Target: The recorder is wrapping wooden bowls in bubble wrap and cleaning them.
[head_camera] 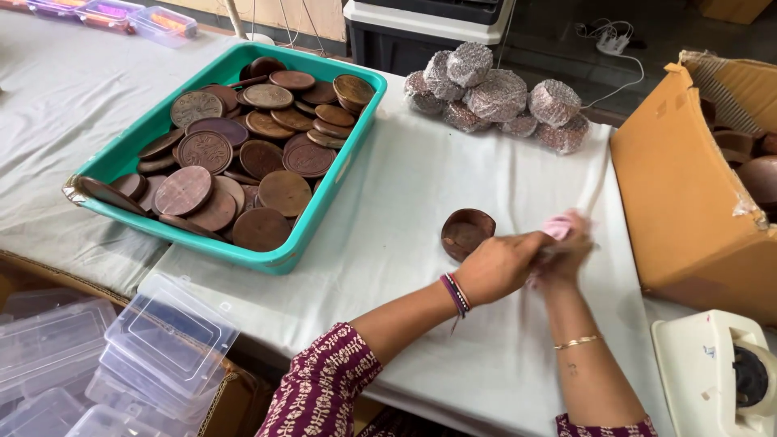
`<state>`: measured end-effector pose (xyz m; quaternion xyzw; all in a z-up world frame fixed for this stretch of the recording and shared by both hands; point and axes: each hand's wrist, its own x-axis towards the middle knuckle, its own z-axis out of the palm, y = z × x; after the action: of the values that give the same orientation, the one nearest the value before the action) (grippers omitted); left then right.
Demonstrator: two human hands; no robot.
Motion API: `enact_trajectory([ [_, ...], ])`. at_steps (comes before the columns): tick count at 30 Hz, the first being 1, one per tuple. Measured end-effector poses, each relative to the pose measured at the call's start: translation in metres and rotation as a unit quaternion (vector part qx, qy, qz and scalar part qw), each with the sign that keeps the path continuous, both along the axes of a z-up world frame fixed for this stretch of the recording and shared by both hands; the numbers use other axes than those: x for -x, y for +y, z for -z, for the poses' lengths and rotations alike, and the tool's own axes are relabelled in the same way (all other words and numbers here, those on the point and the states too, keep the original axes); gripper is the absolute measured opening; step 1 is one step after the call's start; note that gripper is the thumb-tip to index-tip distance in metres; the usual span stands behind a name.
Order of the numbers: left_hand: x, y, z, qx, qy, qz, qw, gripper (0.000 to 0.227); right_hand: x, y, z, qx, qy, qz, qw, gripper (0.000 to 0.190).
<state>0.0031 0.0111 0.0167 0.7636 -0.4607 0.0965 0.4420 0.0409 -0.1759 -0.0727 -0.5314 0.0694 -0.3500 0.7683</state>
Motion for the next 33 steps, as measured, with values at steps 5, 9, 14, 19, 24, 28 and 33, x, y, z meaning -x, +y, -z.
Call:
enact_trajectory([
  [5,-0.037,0.003,0.012,0.024,-0.056,-0.07,0.996,0.017,0.014,0.05,-0.028,-0.21,0.102,-0.128,0.964,0.02],
  [9,-0.089,0.049,0.012,-0.006,0.104,-0.165,0.981,0.036,0.017,0.025,-0.054,-0.037,0.147,-0.013,0.988,0.026],
  [14,-0.117,0.056,0.043,-0.077,0.157,-0.141,0.974,0.031,0.012,-0.024,-0.039,-0.014,0.061,0.1,0.993,0.028],
  [19,-0.115,0.06,0.047,-0.169,0.033,-0.181,0.968,0.037,0.017,-0.027,-0.042,0.021,0.026,0.087,0.996,0.02],
  [24,-0.078,0.054,0.004,-0.246,0.076,-0.197,0.946,0.064,0.022,-0.011,-0.051,0.036,0.096,0.083,0.991,0.023],
  [28,-0.1,0.043,0.03,-0.222,0.148,-0.182,0.946,0.084,0.022,-0.003,-0.052,0.081,0.079,0.047,0.992,0.02],
  [33,-0.094,0.047,0.018,-0.175,0.099,-0.203,0.958,0.061,0.024,-0.002,-0.049,0.115,0.085,0.027,0.989,0.03],
])
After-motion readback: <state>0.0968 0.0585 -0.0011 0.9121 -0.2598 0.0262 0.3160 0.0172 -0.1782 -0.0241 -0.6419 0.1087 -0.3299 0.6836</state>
